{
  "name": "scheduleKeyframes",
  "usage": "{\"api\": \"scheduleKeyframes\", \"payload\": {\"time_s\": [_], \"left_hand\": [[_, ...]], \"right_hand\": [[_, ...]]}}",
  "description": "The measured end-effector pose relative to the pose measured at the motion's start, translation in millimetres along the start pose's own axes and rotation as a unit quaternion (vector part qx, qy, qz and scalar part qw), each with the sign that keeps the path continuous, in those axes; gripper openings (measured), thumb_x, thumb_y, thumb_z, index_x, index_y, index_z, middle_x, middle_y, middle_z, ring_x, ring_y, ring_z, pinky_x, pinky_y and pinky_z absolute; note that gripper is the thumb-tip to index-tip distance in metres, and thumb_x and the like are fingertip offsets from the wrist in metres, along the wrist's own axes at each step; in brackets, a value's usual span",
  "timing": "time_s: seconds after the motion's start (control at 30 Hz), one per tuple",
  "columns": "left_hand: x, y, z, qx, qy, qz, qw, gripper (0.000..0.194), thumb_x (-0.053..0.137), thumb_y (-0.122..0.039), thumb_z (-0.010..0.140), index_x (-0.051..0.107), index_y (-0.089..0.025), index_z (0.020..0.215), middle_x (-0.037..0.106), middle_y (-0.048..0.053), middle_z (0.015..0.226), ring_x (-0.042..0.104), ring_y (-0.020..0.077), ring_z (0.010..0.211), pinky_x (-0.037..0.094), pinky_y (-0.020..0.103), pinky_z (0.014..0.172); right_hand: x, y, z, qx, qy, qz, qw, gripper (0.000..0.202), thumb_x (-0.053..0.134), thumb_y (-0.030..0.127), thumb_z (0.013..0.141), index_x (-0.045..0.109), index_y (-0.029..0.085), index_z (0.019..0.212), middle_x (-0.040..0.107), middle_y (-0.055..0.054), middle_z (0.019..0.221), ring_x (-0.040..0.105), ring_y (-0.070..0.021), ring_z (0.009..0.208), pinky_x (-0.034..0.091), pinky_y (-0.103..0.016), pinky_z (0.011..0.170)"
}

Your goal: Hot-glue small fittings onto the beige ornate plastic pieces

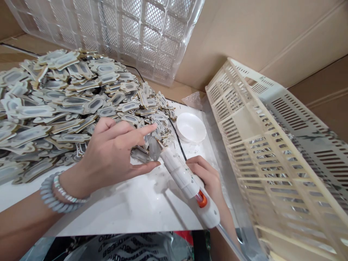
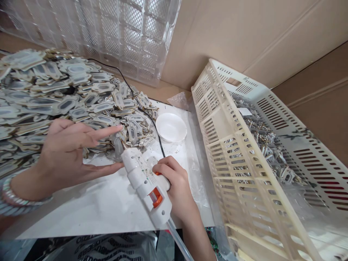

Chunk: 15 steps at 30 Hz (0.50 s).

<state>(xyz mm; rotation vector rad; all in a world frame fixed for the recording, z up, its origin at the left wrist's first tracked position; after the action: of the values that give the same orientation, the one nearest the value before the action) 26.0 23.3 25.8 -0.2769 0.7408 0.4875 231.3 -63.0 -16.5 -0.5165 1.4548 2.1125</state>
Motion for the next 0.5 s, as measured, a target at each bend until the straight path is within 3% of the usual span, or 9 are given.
{"api": "scheduleKeyframes", "payload": {"time_s": [0.3,0.5], "left_hand": [[1.5,0,-2,0.000,-0.040,0.000,0.999,0.059,0.056,-0.068,0.097,0.061,-0.019,0.128,0.063,-0.008,0.074,0.052,0.0115,0.063,0.038,0.033,0.077],[-2.2,9,-1,-0.003,-0.054,0.021,0.998,0.058,0.057,-0.068,0.096,0.062,-0.020,0.128,0.064,-0.008,0.075,0.056,0.0125,0.066,0.035,0.035,0.073]], "right_hand": [[-8,9,9,-0.024,-0.024,-0.013,0.999,0.011,0.062,0.015,0.084,0.071,0.019,0.079,0.064,-0.001,0.081,0.063,-0.0119,0.069,0.046,-0.020,0.060],[-5,9,7,-0.016,0.009,-0.007,1.000,0.013,0.062,0.010,0.083,0.071,0.020,0.082,0.065,0.000,0.085,0.063,-0.0112,0.072,0.046,-0.020,0.063]]}}
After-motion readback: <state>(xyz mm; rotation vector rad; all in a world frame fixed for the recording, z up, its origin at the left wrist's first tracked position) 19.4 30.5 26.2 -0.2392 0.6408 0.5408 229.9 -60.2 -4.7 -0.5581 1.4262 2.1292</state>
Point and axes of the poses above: each hand's wrist, its own z-axis towards the middle knuckle, its own x-axis out of the palm, y = z × x, the point moved 6 cm from there along z, towards the middle knuckle
